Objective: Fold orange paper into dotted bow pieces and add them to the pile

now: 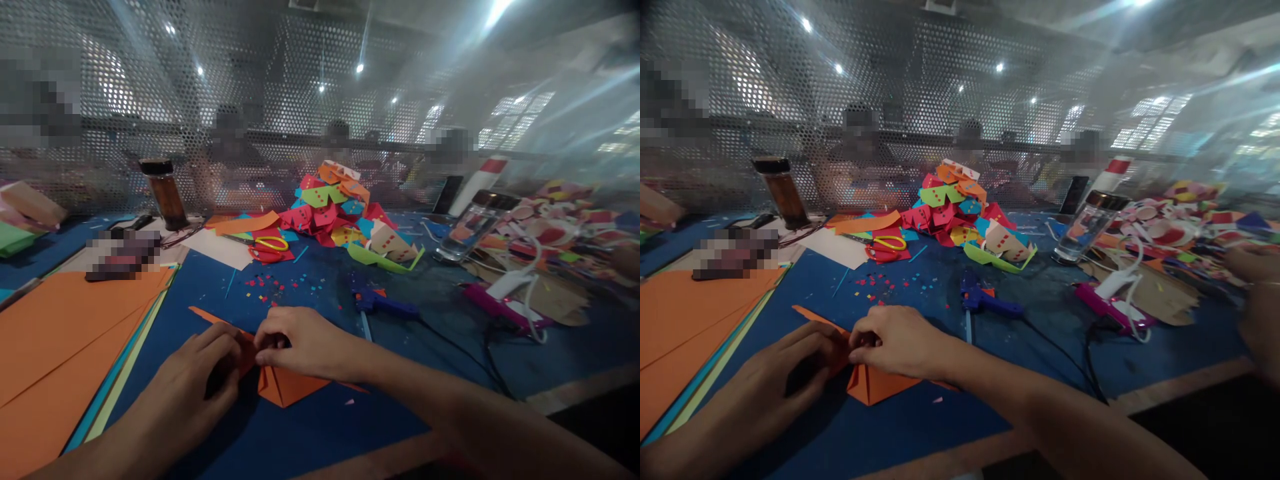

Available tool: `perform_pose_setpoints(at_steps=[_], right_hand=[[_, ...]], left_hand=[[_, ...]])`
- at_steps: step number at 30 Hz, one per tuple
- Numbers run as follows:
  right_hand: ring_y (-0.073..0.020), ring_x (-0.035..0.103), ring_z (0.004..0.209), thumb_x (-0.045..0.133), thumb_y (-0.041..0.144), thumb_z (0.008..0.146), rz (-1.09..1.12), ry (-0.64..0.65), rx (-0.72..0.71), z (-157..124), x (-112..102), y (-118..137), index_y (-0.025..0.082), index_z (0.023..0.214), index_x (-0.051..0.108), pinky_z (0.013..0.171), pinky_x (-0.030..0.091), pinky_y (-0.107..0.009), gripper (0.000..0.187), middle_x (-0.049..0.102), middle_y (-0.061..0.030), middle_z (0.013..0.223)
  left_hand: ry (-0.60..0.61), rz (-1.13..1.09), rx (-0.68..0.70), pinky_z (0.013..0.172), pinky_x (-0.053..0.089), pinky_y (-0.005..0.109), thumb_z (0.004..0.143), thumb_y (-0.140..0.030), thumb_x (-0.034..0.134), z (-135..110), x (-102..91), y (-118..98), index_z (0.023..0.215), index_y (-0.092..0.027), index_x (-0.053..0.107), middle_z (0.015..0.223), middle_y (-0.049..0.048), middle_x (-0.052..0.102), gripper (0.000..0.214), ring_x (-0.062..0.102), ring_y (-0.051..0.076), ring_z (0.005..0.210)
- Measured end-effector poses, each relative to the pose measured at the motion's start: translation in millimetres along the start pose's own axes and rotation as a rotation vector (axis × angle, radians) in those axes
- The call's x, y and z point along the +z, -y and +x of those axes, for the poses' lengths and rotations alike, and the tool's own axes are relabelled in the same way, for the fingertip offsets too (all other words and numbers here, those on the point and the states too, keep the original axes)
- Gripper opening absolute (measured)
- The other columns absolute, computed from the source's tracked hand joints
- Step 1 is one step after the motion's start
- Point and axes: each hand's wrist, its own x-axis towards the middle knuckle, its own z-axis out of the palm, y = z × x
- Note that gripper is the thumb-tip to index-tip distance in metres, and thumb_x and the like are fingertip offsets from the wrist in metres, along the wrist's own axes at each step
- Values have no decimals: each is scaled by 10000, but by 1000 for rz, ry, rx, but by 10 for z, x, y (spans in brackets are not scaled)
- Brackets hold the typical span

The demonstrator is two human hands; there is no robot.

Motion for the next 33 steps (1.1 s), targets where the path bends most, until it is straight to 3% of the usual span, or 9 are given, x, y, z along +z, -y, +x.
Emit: perform_pose_setpoints(at_steps=[19, 33], right_hand=[[-131, 570, 736, 686, 252, 828, -44, -37, 18, 37, 71, -16, 212, 882, 723, 657, 406, -235, 77, 634, 13, 816], [-118, 576, 701, 674, 264, 847, -9, -56, 51, 37, 52, -11, 196, 880, 714, 635, 412, -237, 86, 668, 7, 799]], left_hand=[[-39, -15, 18, 696, 560, 338, 968, -243, 417, 19, -24, -14, 825, -237, 566, 982, 45, 684, 207, 668, 195, 847], [-40, 34, -10, 717, 556, 372, 890, -177, 445, 23, 19, 52, 791, -225, 547, 995, 64, 681, 150, 668, 205, 829]])
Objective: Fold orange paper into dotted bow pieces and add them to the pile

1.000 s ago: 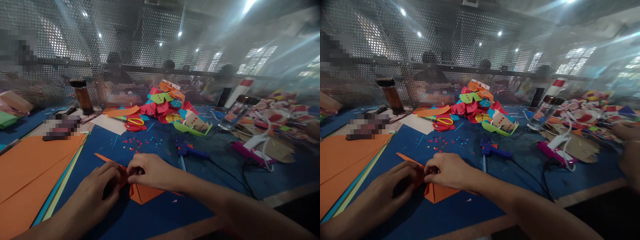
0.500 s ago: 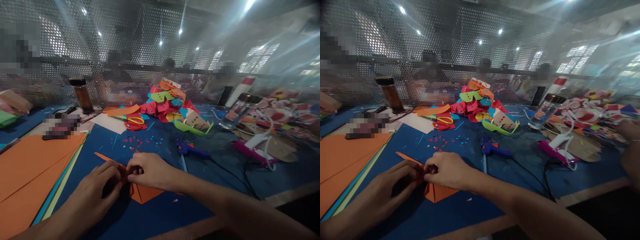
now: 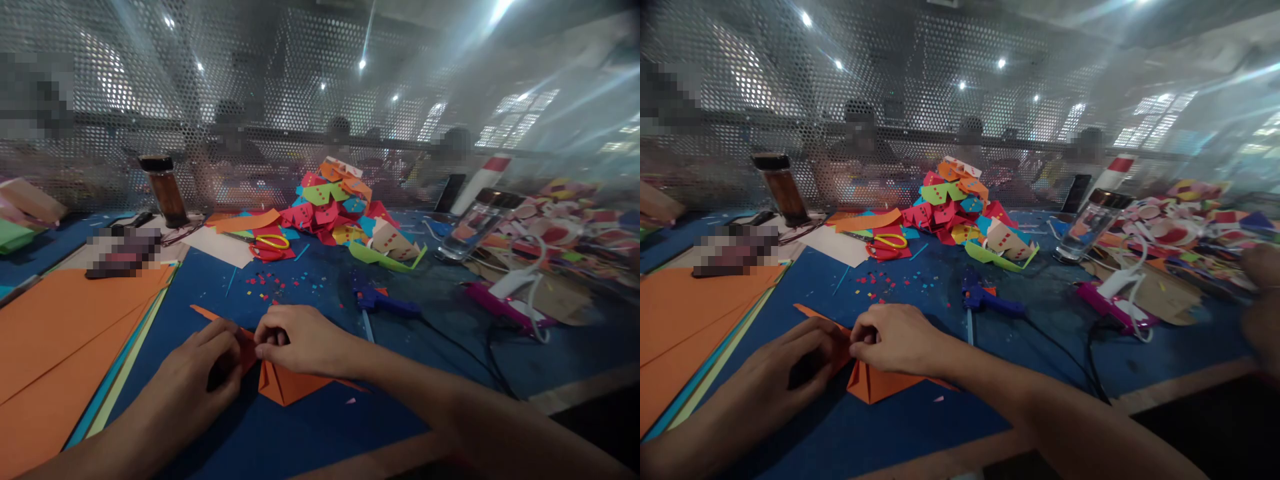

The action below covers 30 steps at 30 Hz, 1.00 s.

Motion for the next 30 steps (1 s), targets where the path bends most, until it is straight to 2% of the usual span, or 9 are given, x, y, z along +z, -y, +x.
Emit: perform_pose_setpoints(at_steps=[12, 22, 26, 30], right_hand=[[-114, 574, 704, 671, 252, 800, -34, 6, 0, 16, 15, 13, 201, 833, 688, 626, 394, -227, 63, 660, 22, 803], [-126, 585, 712, 656, 258, 786, -67, 33, 34, 24, 4, 61, 211, 825, 668, 620, 387, -237, 62, 675, 19, 805], [-132, 582, 727, 676, 331, 776, -99, 3, 15, 21, 42, 54, 209, 817, 651, 646, 392, -252, 131, 666, 21, 803], [-131, 560, 705, 662, 347, 747, -135, -49, 11, 17, 101, 49, 218, 816, 636, 601, 360, -249, 148, 653, 27, 792]], left_hand=[[10, -8, -34, 725, 521, 348, 857, -172, 463, 14, 1, -6, 757, -229, 519, 983, 42, 684, 129, 666, 201, 853], [-1, -22, -12, 730, 516, 402, 852, -171, 439, 0, 28, 29, 774, -219, 539, 999, 58, 674, 135, 661, 214, 846], [-4, -30, -7, 721, 513, 379, 862, -177, 463, -6, 46, 47, 775, -218, 546, 1009, 53, 671, 127, 655, 206, 854], [-14, 4, 9, 707, 508, 371, 852, -169, 468, -8, 48, 51, 773, -216, 542, 985, 56, 667, 118, 646, 204, 821]])
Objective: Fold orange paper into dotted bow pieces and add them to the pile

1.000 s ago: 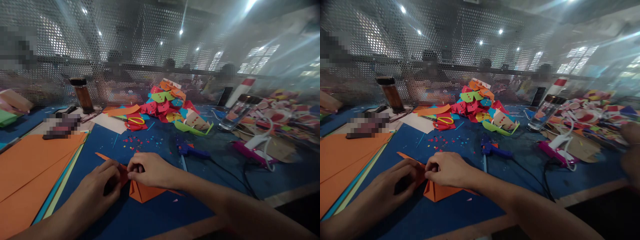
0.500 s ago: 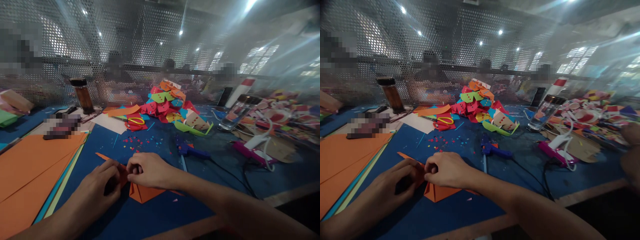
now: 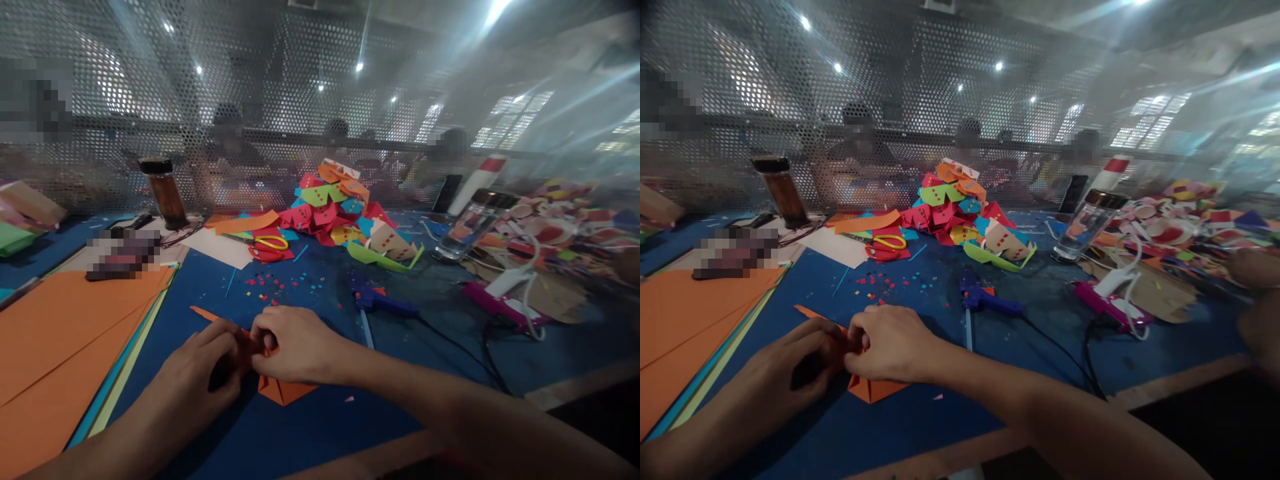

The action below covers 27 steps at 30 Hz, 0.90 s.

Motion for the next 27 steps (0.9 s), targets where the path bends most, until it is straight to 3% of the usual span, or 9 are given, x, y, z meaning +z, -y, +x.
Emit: perform_pose_setpoints(at_steps=[7, 16, 22, 27], right_hand=[[-139, 527, 686, 663, 366, 691, -51, -2, 53, 2, 3, 64, 229, 802, 635, 560, 302, -249, 179, 632, 29, 772], [-112, 519, 678, 682, 331, 668, 32, -27, 44, 4, 41, 21, 226, 784, 632, 574, 307, -227, 165, 628, 49, 787], [-111, 532, 677, 676, 306, 671, 48, 4, 58, 10, 11, 14, 226, 785, 639, 580, 315, -226, 144, 647, 50, 797], [-117, 552, 681, 648, 276, 682, 30, 34, 61, 23, -17, 24, 224, 793, 661, 579, 325, -226, 123, 667, 40, 796]], left_hand=[[0, 108, 115, 668, 474, 340, 828, -86, 455, 19, -94, -91, 832, -226, 577, 949, 34, 682, 185, 648, 205, 788], [-93, 177, 307, 707, 420, 297, 877, -39, 472, -44, -144, -108, 832, -238, 633, 889, -11, 688, 259, 592, 178, 749], [-68, 258, 378, 695, 380, 321, 879, 1, 412, -62, -180, -129, 735, -224, 603, 773, -28, 675, 329, 587, 166, 657], [-57, 251, 446, 690, 372, 330, 889, 1, 413, -66, -183, -96, 795, -222, 614, 783, -22, 674, 315, 599, 171, 662]])
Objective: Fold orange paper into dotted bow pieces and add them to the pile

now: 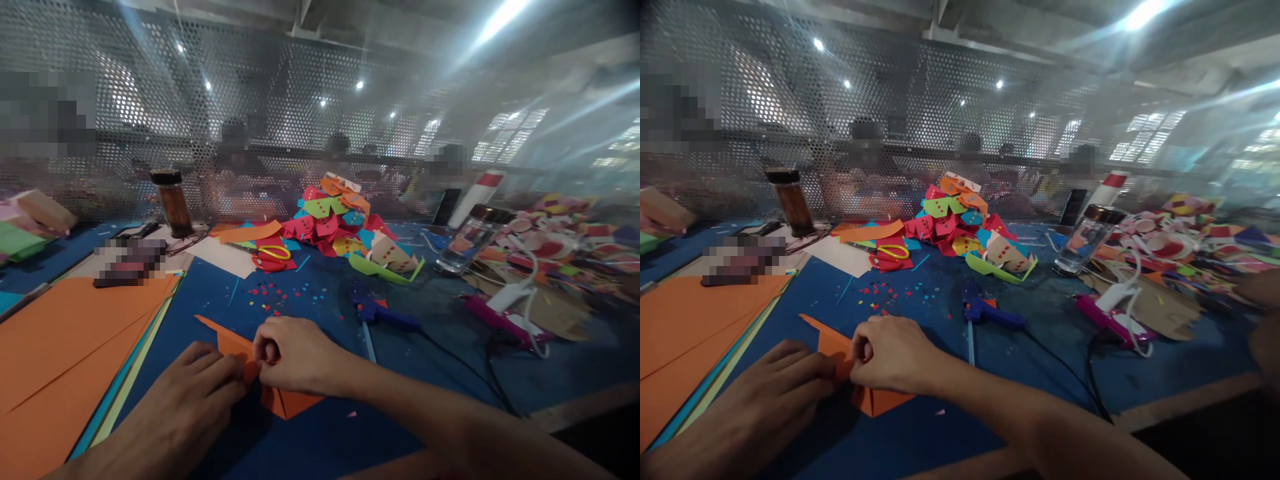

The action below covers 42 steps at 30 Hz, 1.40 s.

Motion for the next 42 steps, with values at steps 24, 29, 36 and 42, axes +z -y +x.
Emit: perform_pose_setpoints(at_steps=[24, 29, 36, 42], right_hand=[[-121, 572, 702, 655, 259, 714, 0, 10, -7, -11, 3, 0, 215, 838, 638, 607, 359, -238, 133, 677, 34, 819], [-125, 580, 703, 621, 238, 712, -1, 21, -14, -11, -16, 4, 218, 835, 648, 592, 352, -240, 128, 677, 38, 784], [-127, 572, 697, 638, 274, 726, 5, -11, -9, -22, -8, 22, 221, 809, 647, 596, 352, -243, 99, 676, 36, 778], [-134, 581, 722, 666, 315, 742, -37, -21, -8, -28, 11, 38, 219, 828, 632, 601, 353, -242, 133, 683, 24, 836]], left_hand=[[112, 68, 111, 713, 453, 337, 936, -27, 386, 39, -160, -52, 960, -192, 636, 913, 49, 716, 301, 630, 204, 722], [96, 59, 92, 711, 474, 335, 903, -12, 418, 19, -195, -73, 1064, -236, 630, 918, 28, 729, 348, 642, 204, 739], [49, 153, 158, 717, 487, 349, 932, -10, 346, 23, -183, -70, 963, -182, 637, 880, 53, 736, 340, 653, 205, 715], [78, 135, 143, 674, 475, 337, 933, -12, 361, 17, -182, -71, 943, -197, 650, 838, 41, 717, 344, 632, 201, 687]])
